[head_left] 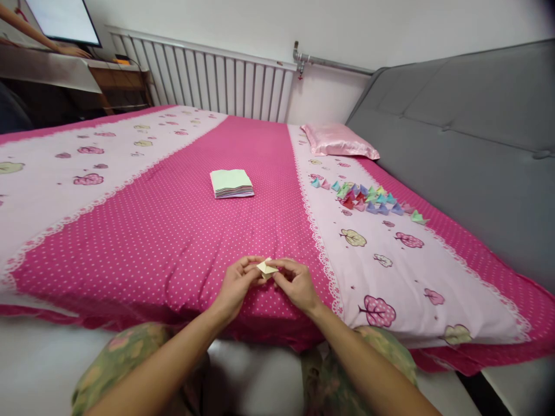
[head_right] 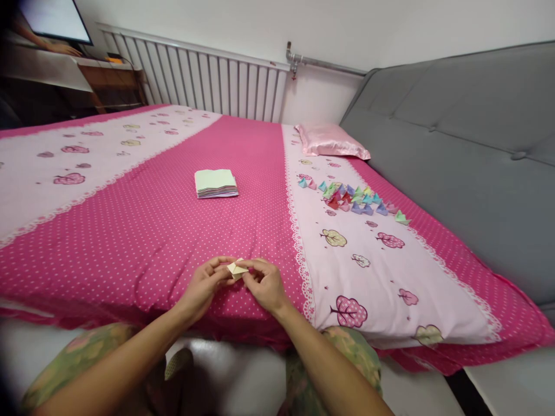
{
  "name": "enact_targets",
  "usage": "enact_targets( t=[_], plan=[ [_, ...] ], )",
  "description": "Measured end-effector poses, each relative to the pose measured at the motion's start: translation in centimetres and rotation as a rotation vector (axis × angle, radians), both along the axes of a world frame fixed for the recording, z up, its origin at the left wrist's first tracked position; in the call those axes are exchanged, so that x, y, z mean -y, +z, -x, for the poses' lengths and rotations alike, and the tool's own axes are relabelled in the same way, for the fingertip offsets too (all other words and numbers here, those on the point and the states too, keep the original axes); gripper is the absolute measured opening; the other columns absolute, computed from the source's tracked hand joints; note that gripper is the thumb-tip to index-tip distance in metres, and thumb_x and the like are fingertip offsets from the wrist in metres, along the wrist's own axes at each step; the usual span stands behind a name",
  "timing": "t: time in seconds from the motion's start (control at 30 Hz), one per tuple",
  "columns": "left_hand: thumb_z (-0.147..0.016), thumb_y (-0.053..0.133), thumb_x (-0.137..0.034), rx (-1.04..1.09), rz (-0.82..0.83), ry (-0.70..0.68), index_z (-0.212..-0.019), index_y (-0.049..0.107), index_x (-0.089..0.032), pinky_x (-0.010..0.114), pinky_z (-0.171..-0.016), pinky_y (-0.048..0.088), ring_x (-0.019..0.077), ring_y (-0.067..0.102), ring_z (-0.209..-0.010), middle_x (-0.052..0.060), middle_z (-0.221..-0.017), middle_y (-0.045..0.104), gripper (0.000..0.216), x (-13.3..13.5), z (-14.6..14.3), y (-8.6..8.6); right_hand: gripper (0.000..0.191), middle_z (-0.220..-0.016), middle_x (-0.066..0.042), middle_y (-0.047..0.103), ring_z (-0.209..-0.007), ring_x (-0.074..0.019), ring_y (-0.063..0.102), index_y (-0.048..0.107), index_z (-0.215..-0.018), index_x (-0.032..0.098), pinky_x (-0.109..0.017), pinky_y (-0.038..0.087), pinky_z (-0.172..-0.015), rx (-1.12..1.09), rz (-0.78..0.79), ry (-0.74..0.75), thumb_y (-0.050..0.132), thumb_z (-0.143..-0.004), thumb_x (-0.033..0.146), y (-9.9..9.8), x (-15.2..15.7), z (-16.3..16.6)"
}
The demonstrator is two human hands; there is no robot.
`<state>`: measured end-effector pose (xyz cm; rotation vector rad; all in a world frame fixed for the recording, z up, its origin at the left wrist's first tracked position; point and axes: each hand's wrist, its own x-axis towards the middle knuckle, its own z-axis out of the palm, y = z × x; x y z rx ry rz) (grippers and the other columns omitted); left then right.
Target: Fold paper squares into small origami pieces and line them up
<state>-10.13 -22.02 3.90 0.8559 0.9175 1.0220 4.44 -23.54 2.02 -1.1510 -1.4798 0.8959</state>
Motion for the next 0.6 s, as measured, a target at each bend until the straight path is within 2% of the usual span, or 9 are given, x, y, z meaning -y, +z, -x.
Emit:
enact_targets(
  t=[0.23,0.33,0.43,0.53,0.6],
  plan=[
    [-0.065,0.066,-0.012,0.111,0.046,0.012,-0.086,0.061,-0.013,0.017,-0.064,0.050,0.0083,0.061,-0.068,0.002,-0.083,0.066,0.022,-0.1,0.4,0.0,0.029,-0.092,-0.005,0.062,-0.059,-0.0104,0.054,0.066,-0.098,0.021,-0.023,0.047,-0.054,0.128,-0.107,0.047,0.049,-0.076,0.013,0.7,0.3,-0.5],
    [-0.063,0.071,-0.014,0.093,0.014,0.005,-0.091,0.059,-0.013,0.019,-0.067,0.050,0.0096,0.062,-0.072,0.004,-0.086,0.067,0.031,0.0,0.4,-0.1,0.029,-0.093,-0.005,0.062,-0.069,-0.0135,0.056,0.066,-0.100,0.023,-0.025,0.048,-0.061,0.167,-0.149,0.056,0.049,-0.077,0.014,1.1,0.4,-0.5],
    [-0.059,0.074,-0.013,0.039,-0.008,-0.019,-0.093,0.057,-0.013,0.018,-0.063,0.048,0.0079,0.061,-0.065,0.003,-0.080,0.068,0.038,0.0,0.3,-0.3,0.022,-0.090,-0.005,0.063,-0.075,-0.0152,0.058,0.067,-0.095,0.024,-0.027,0.048,-0.065,0.160,-0.157,0.026,0.052,-0.079,0.021,1.0,0.4,-0.4],
    [-0.058,0.074,-0.015,-0.026,-0.024,-0.021,-0.095,0.056,-0.011,0.016,-0.053,0.045,0.0068,0.059,-0.057,0.004,-0.075,0.068,0.041,0.0,0.1,-0.3,0.018,-0.085,-0.004,0.064,-0.067,-0.0126,0.057,0.069,-0.090,0.022,-0.024,0.047,-0.060,0.118,-0.136,-0.025,0.057,-0.078,0.026,0.5,0.2,-0.2],
    [-0.057,0.075,-0.017,-0.065,-0.033,-0.021,-0.097,0.056,-0.010,0.017,-0.052,0.045,0.0088,0.060,-0.057,0.005,-0.075,0.069,0.045,0.1,0.0,-0.2,0.021,-0.082,-0.003,0.063,-0.056,-0.0091,0.053,0.067,-0.094,0.021,-0.021,0.045,-0.052,0.057,-0.075,-0.061,0.059,-0.076,0.028,0.1,0.0,-0.1]
  ],
)
